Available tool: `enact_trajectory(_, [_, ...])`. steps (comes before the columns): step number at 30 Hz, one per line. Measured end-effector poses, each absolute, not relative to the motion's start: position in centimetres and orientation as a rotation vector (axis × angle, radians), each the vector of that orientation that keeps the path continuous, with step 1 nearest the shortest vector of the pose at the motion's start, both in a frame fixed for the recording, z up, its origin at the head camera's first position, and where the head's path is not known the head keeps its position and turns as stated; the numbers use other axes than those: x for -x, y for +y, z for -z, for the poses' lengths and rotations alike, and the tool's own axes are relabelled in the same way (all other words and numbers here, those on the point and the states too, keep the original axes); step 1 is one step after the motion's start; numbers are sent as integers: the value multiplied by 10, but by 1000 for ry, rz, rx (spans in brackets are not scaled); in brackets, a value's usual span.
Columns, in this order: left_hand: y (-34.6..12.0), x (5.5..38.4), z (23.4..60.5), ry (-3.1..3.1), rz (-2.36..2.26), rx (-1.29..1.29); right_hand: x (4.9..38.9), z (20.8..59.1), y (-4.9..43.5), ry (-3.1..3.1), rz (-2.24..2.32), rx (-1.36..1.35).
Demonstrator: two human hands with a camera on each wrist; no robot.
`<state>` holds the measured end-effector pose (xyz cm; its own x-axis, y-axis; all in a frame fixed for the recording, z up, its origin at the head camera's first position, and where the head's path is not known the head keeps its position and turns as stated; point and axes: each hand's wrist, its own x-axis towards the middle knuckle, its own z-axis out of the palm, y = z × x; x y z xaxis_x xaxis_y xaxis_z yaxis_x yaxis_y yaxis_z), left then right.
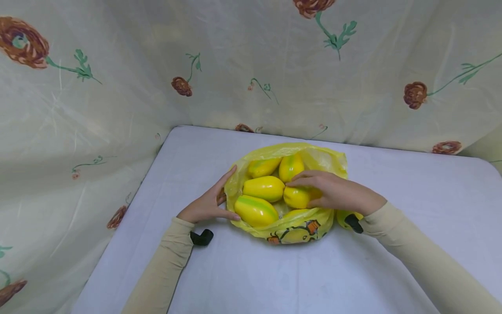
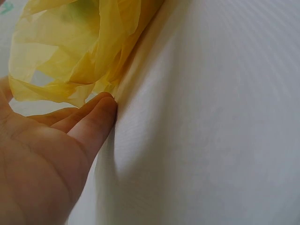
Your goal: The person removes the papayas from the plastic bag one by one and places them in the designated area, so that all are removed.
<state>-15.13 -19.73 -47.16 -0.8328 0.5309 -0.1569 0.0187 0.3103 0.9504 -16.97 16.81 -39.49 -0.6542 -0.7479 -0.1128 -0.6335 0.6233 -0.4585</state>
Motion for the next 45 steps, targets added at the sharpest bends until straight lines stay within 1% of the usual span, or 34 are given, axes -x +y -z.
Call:
enact_trajectory(31, [-198, 152, 473, 2126, -1554, -476, 165, 394, 189, 2576, 960, 948])
enact_trajectory(45, [-197, 152, 473, 2125, -1556, -473, 159, 396, 199, 2535, 1276, 847])
